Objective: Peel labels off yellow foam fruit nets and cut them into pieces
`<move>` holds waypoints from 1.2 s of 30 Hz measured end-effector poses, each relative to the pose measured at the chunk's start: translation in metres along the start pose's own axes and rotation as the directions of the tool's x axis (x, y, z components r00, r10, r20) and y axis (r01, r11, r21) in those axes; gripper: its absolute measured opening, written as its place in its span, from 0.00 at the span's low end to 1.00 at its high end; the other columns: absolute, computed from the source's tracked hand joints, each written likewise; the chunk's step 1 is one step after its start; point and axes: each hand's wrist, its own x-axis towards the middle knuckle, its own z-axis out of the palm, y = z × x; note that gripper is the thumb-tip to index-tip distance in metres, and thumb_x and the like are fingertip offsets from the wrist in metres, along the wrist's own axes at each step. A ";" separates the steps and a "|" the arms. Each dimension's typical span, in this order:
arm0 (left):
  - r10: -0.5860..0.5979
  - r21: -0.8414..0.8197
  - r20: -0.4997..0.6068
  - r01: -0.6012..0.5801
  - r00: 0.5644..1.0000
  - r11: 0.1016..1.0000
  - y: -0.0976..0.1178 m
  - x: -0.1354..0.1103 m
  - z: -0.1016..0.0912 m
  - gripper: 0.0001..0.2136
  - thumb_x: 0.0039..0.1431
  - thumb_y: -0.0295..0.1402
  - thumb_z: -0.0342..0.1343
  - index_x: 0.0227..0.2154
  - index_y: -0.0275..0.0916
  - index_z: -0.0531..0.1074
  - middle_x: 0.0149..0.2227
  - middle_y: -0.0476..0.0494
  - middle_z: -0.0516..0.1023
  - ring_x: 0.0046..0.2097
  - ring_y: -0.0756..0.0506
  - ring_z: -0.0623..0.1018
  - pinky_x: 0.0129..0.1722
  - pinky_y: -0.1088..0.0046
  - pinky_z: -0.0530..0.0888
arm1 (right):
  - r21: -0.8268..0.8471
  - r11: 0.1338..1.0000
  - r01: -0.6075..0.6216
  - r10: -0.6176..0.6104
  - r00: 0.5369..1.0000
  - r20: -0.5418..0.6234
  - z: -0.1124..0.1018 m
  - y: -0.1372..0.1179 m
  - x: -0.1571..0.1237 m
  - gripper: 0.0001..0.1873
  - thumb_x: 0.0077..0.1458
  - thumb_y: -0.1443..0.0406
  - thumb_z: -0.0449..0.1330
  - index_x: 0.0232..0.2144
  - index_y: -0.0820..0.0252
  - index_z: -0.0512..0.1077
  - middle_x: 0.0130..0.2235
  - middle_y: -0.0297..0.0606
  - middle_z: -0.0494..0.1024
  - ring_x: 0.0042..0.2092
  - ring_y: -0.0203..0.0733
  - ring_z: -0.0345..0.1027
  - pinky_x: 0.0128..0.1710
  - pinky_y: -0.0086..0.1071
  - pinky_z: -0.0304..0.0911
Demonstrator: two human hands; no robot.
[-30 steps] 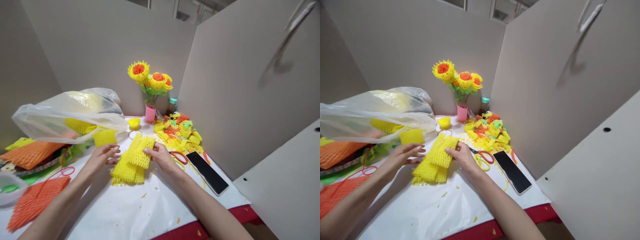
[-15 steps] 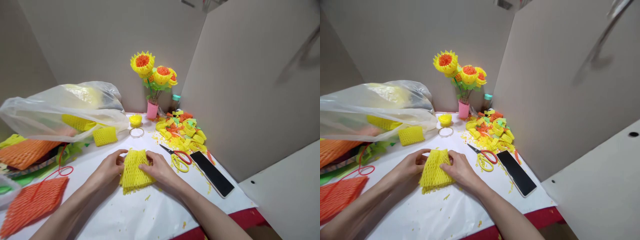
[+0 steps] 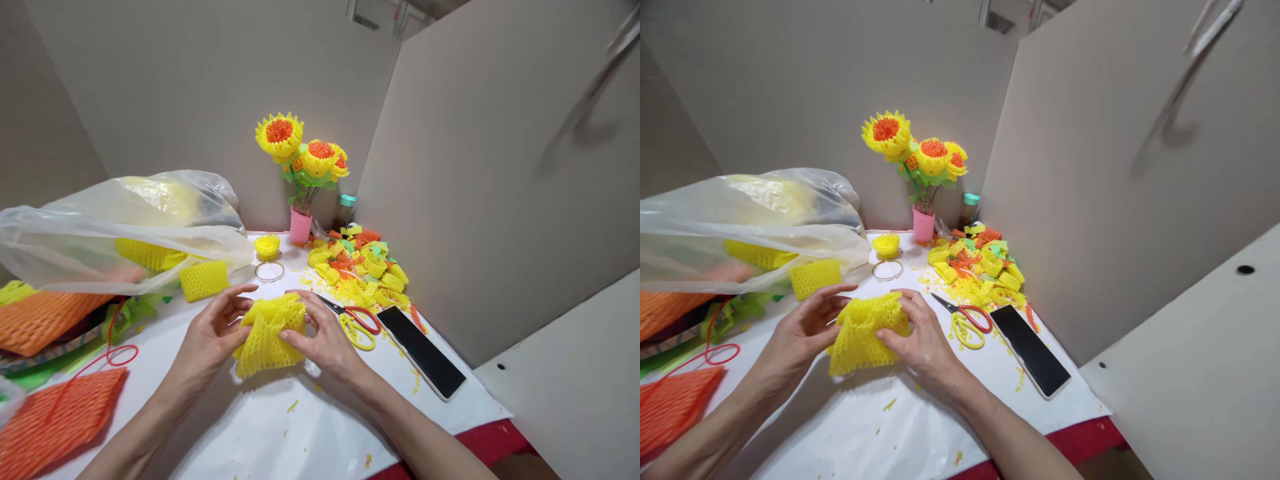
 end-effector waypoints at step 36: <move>0.021 0.011 0.058 -0.021 0.998 1.000 0.009 -0.004 0.011 0.23 0.49 0.37 0.72 0.49 0.55 0.76 0.58 0.50 0.74 0.56 0.43 0.75 0.47 0.76 0.77 | 0.747 0.591 -0.304 0.370 0.925 0.084 -0.009 -0.010 0.004 0.23 0.48 0.64 0.70 0.48 0.61 0.75 0.54 0.44 0.79 0.55 0.51 0.73 0.57 0.45 0.66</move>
